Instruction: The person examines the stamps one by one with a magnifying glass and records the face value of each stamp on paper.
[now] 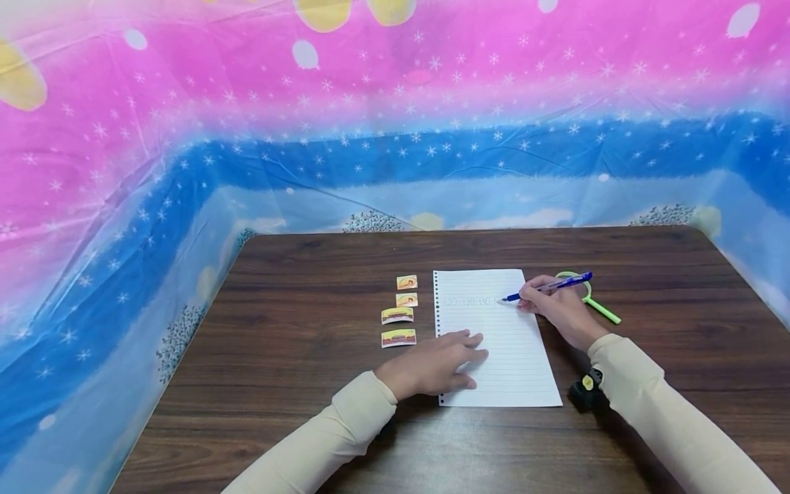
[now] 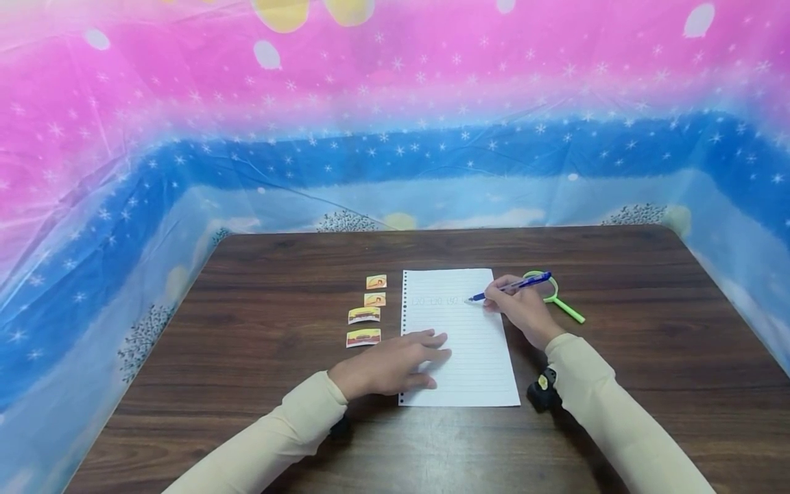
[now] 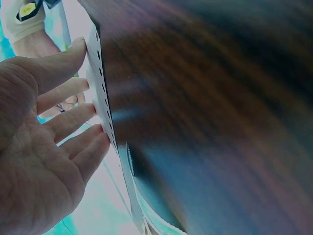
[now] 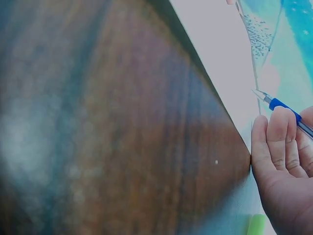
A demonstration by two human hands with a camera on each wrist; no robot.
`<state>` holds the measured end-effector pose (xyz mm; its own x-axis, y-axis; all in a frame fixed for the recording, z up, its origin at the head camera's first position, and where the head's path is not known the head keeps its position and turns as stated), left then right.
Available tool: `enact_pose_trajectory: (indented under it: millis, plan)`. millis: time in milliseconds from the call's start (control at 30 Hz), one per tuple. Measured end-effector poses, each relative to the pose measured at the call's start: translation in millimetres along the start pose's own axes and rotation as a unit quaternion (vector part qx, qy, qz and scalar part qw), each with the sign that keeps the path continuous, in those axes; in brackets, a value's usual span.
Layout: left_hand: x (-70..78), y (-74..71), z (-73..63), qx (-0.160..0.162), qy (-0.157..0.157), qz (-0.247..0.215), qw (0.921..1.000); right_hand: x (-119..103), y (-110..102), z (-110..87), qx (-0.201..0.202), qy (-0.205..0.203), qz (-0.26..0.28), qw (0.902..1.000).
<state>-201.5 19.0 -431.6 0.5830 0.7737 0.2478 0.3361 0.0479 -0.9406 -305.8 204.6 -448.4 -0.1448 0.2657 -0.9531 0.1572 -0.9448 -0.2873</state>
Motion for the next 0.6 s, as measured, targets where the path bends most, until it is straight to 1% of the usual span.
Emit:
enact_pose_trajectory:
  millis: [300, 467, 600]
  plan:
    - [2.1, -2.2, 0.3, -0.005, 0.002, -0.006, 1.0000, -2.7, -2.3, -0.3, -0.003, 0.003, -0.013, 0.9999]
    - [1.1, -0.3, 0.3, -0.009, -0.002, -0.004, 0.9999, -0.5, -1.2, -1.0, 0.000, 0.012, 0.021, 0.9997]
    - [0.2, 0.9, 0.3, -0.007, -0.002, 0.001, 1.0000, 0.1, -0.3, -0.8, 0.002, 0.012, 0.029, 0.9995]
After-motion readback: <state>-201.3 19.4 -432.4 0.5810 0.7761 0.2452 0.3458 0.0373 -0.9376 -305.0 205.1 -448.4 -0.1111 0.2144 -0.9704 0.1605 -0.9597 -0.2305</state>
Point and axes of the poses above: each hand's wrist, its own z-axis towards the middle knuckle, its own y-axis out of the palm, x = y × z, the point moved 9 cm from there along z, towards the middle knuckle, and after that the axes turned 9 degrees about -y, right-handed, at the moved point
